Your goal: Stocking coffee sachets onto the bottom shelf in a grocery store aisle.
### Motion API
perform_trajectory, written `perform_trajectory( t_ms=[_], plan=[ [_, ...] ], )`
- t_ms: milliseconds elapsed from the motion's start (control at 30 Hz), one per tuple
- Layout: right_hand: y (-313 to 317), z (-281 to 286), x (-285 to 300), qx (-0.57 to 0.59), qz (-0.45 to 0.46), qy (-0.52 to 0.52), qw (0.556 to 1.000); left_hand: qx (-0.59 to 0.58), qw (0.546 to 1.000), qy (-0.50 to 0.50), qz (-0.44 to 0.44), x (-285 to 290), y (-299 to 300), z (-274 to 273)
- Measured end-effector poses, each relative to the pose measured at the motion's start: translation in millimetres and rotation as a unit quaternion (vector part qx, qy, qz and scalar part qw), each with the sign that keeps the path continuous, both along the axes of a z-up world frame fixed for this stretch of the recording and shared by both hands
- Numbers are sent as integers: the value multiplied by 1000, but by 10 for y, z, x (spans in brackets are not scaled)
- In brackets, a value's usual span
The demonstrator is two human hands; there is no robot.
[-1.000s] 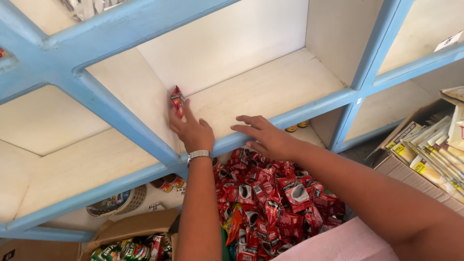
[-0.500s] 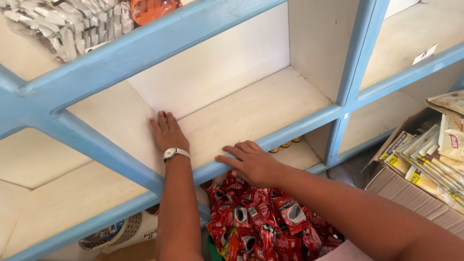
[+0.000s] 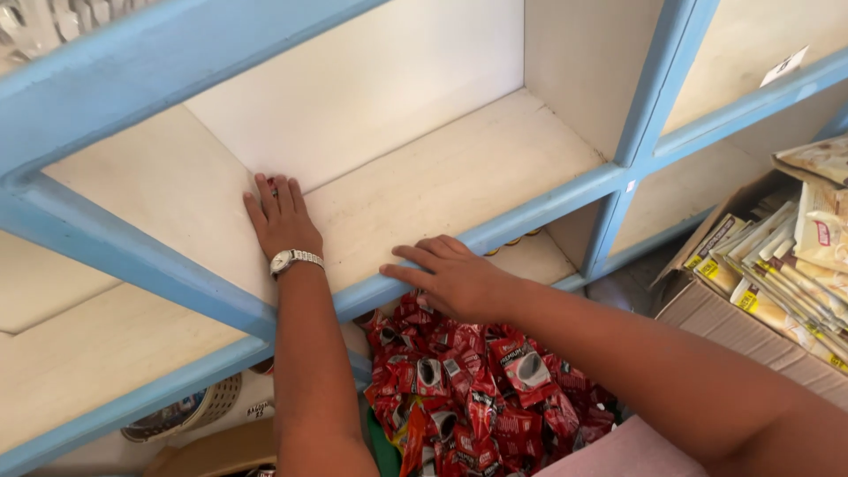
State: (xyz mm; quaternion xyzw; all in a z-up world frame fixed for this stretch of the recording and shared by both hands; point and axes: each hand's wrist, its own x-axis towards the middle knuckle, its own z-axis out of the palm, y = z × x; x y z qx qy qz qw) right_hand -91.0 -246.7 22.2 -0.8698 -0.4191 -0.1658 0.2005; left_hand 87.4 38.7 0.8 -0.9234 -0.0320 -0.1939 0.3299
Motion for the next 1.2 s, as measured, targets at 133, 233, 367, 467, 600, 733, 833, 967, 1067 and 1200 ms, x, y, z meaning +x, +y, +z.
perform_trajectory(
  t_ms=[133,233,367,467,600,733,833,967,1067,1200],
  plan=[
    [-18,187,-119,17,41,21,999,-53,991,-73,-95,-75,70,-18],
    [-38,373,-240,13,47,39,998,-116,979,-80,-149,-196,76,26],
    [-94,507,-365,-26,58,101,993,-194,956,-86,-203,-430,-29,82],
    [-160,599,-460,-55,67,177,980,-290,918,-99,-251,-1006,-465,459],
    [-397,550,-512,-105,74,260,957,-431,828,-79,-349,-1872,-941,619],
    [-606,159,-521,-93,86,367,922,-584,725,135,-338,-2652,-1088,560],
    [-620,-90,-483,-88,87,406,905,-586,705,301,-263,-2956,-1132,555],
    [-585,-261,-485,-99,95,412,901,-461,768,416,-157,-3134,-1234,493],
    [-560,-355,-436,-132,122,404,897,-474,760,402,-190,-3123,-1248,288],
    [-519,-463,-428,-168,84,423,887,-478,744,430,-182,-3058,-1202,166]
  ],
)
